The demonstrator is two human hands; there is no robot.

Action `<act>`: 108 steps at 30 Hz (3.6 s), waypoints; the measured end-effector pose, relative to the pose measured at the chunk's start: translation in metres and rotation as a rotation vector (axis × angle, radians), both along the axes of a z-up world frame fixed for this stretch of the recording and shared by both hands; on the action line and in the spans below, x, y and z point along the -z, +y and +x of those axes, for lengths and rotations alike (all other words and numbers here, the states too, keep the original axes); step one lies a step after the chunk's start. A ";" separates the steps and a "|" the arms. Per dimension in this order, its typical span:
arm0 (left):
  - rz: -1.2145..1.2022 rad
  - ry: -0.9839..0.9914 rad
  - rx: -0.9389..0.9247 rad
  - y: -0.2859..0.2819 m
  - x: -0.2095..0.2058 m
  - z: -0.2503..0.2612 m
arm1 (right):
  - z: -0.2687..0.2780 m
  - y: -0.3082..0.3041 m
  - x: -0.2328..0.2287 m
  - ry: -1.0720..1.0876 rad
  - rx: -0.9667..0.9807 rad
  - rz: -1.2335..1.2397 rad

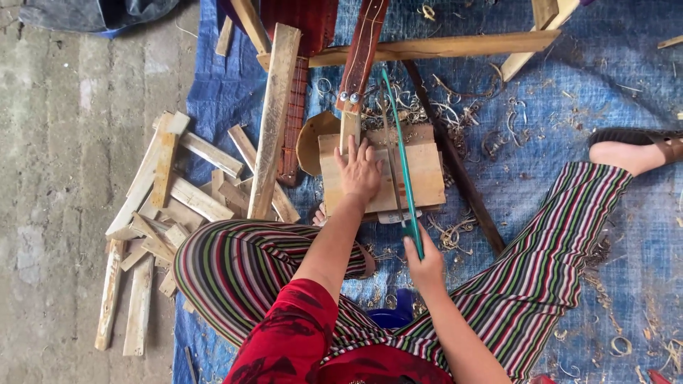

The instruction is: Cutting a small piece of wood using a hand-held hacksaw while sitting on a low stool in a workshop.

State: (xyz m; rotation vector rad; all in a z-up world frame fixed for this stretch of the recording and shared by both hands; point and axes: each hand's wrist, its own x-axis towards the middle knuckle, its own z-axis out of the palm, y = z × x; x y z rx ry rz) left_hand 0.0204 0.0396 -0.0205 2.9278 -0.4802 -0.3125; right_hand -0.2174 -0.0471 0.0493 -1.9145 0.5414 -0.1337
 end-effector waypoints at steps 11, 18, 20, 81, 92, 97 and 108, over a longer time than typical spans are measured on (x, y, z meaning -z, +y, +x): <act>0.031 0.026 -0.016 -0.001 -0.015 -0.001 | -0.091 -0.010 0.008 0.054 -0.012 0.083; 0.025 -0.032 -0.002 0.000 0.001 -0.001 | -0.079 -0.009 0.003 0.088 -0.050 0.019; 0.029 -0.022 0.021 0.003 0.016 0.004 | -0.061 -0.014 0.010 0.081 -0.061 0.017; -0.545 -0.168 -0.714 0.352 0.024 0.022 | -0.055 -0.039 0.055 0.099 -0.130 -0.036; -0.361 0.121 0.259 0.106 -0.286 0.059 | -0.038 -0.019 -0.006 -0.001 -0.022 0.039; 0.256 0.032 0.586 0.029 -0.102 -0.021 | -0.046 -0.019 0.016 -0.147 0.046 0.023; 0.313 0.040 0.360 -0.002 -0.011 -0.062 | -0.060 -0.016 -0.001 -0.115 0.029 0.144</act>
